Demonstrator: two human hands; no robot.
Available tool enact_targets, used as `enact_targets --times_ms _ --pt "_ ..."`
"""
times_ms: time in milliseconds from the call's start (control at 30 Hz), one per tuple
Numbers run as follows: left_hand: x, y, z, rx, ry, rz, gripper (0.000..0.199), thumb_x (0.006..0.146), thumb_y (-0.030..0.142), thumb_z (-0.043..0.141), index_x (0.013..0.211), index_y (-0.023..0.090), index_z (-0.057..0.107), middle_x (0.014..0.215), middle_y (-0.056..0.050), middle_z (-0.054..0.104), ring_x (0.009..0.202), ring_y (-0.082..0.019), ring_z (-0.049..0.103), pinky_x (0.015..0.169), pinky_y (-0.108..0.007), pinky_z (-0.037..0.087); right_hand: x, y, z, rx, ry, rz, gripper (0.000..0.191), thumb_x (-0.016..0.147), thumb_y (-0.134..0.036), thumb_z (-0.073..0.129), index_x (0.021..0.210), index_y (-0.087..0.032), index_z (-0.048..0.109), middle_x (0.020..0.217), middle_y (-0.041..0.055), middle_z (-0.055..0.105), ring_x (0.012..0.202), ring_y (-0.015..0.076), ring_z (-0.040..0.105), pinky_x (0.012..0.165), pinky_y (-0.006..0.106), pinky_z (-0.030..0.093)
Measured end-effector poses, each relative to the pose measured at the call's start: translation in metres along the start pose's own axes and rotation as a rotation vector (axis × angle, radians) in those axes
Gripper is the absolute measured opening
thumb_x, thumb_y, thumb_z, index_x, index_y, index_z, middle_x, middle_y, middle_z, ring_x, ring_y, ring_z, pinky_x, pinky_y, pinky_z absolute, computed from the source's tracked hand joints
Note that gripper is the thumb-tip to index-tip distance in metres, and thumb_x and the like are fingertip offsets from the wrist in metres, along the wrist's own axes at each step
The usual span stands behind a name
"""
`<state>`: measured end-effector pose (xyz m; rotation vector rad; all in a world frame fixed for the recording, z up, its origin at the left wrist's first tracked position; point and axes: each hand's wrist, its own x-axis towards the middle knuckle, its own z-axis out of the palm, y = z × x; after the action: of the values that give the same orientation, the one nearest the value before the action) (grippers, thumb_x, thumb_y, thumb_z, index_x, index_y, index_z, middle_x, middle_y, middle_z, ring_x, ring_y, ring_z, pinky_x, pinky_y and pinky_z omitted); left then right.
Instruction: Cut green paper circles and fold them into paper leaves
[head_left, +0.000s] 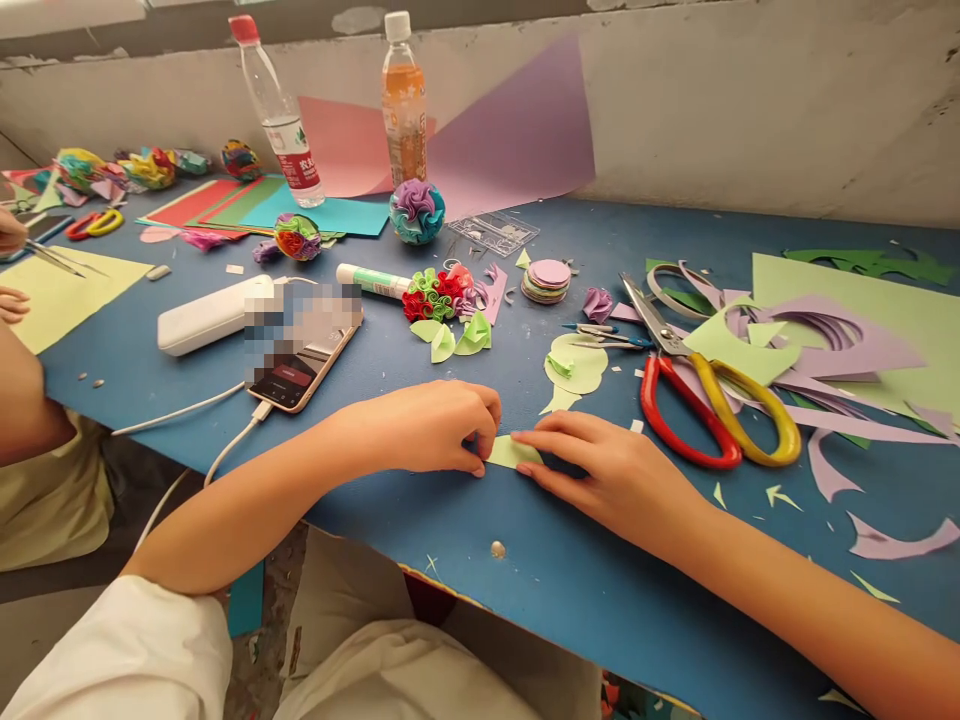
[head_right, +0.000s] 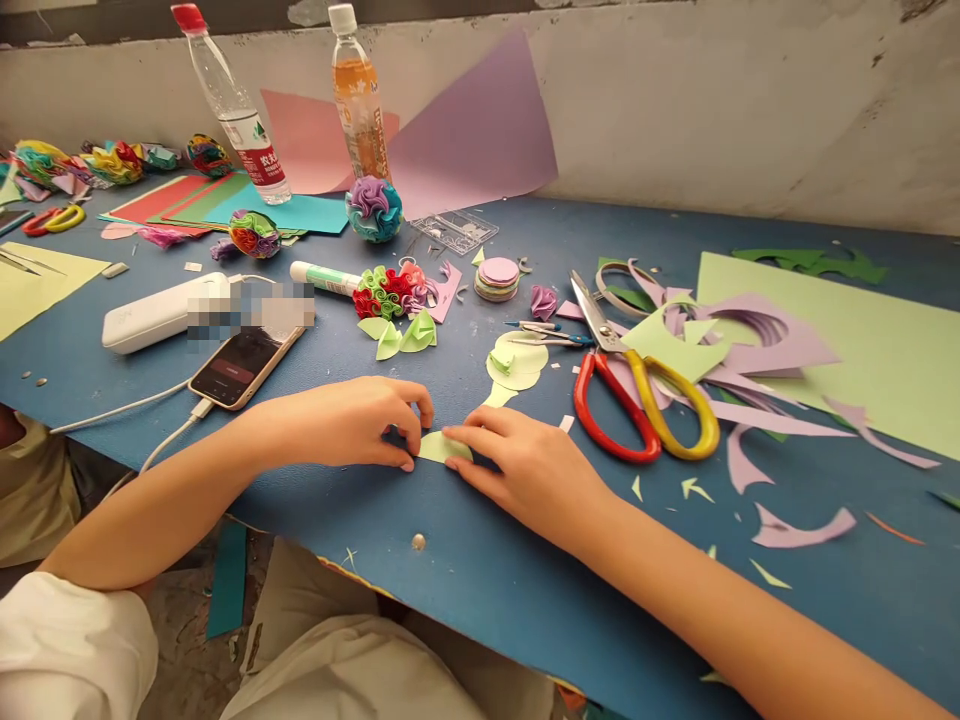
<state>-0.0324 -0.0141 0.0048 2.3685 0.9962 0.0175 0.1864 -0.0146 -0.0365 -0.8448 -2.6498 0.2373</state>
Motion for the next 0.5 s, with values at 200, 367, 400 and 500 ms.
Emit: enact_targets --times_ms 200,367,400,500 --pt "0.0032 -0.0006 0.0054 0.032 0.066 -0.017 0.017 0.08 0.023 0.06 0.095 0.017 0.065 0.099 -0.002 0.061 0.07 -0.01 0.058 0.061 -0.022 0.038 -0.0022 0.0017 0.0037 0.014 0.016 0.006 0.028 0.089 -0.035 0.049 0.104 -0.018 0.066 0.092 0.0093 0.065 0.08 0.0189 0.063 0.064 0.029 0.052" --pt "0.0026 0.0015 0.006 0.03 0.066 -0.033 0.017 0.081 0.023 0.059 0.097 0.017 0.058 0.089 -0.001 0.063 0.074 -0.012 0.059 0.059 -0.022 0.038 -0.0038 0.0047 0.0083 0.161 0.052 0.056 0.027 0.087 -0.034 0.052 0.108 -0.021 0.062 0.095 0.0082 0.065 0.082 0.0187 0.063 0.07 0.031 0.053" --pt "0.0024 0.0016 0.0064 0.011 0.06 -0.038 0.019 0.081 0.022 0.058 0.099 0.017 0.055 0.087 0.0 0.063 0.074 -0.012 0.059 0.059 -0.022 0.038 -0.0038 0.0052 0.0085 0.184 0.055 0.063 0.027 0.086 -0.033 0.052 0.108 -0.021 0.061 0.094 0.008 0.065 0.081 0.0188 0.063 0.069 0.031 0.053" --pt "0.0018 0.0015 0.0083 -0.062 0.041 -0.054 0.021 0.082 0.021 0.055 0.101 0.019 0.048 0.087 0.001 0.063 0.072 -0.011 0.059 0.057 -0.021 0.038 -0.0032 0.0063 0.0069 0.21 0.05 0.067 0.025 0.086 -0.03 0.052 0.109 -0.022 0.06 0.09 0.0069 0.065 0.078 0.0186 0.063 0.066 0.031 0.053"
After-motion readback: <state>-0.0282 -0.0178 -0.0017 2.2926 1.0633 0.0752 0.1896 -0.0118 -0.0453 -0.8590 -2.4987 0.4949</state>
